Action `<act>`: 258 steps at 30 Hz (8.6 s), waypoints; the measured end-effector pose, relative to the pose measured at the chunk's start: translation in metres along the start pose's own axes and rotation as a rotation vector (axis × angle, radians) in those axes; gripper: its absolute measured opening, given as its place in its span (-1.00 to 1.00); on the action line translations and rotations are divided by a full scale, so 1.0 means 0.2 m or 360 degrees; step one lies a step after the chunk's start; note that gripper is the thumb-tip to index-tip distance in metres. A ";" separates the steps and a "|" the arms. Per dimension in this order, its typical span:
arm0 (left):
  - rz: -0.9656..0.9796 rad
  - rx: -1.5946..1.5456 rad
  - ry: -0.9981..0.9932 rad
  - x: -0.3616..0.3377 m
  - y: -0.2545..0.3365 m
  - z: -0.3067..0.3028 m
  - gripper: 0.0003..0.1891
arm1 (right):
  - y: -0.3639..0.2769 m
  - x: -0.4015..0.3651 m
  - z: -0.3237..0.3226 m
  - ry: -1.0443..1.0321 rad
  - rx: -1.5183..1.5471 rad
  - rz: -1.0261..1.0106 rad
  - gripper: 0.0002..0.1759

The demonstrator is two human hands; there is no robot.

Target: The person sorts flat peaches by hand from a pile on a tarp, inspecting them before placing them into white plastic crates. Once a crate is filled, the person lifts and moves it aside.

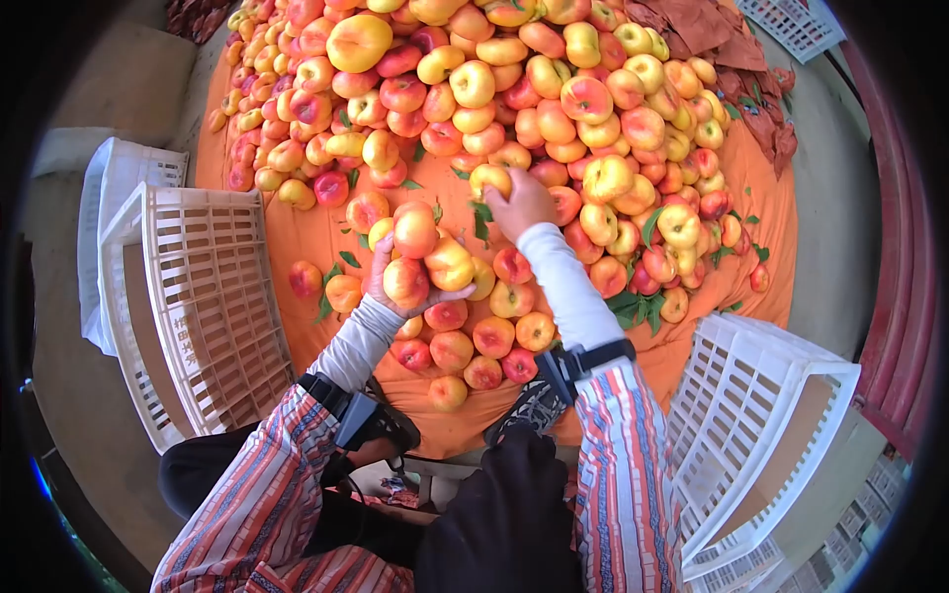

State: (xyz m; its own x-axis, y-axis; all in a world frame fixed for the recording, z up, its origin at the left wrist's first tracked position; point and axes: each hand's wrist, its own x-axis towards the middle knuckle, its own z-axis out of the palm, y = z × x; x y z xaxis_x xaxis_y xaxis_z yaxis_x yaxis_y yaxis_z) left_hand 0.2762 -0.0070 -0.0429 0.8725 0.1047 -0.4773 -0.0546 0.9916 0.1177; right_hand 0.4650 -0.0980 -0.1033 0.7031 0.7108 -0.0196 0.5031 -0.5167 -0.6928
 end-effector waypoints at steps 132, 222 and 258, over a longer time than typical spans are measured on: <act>0.1154 0.0797 0.0983 -2.00 1.01 -0.21 -0.47 | -0.07 -0.65 -0.33 -0.0420 -0.0237 -0.0088 -0.38; -0.0706 0.1803 -0.0218 -0.11 0.02 -0.15 -0.71 | -0.34 -0.71 -0.22 -0.0836 0.0524 -0.0021 -0.66; -0.0306 -0.0023 -0.0241 -0.17 0.09 -0.19 -0.33 | -0.32 -0.42 -0.02 -0.0715 0.1709 -0.0055 -0.46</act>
State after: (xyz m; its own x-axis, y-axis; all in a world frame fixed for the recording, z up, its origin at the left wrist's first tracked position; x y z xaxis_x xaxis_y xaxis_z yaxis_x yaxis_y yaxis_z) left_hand 0.2265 0.0095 -0.0571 0.9303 -0.0975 -0.3537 0.1133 0.9933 0.0242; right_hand 0.3753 -0.1271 -0.0556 0.3476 0.9330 -0.0933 -0.3172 0.0233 -0.9481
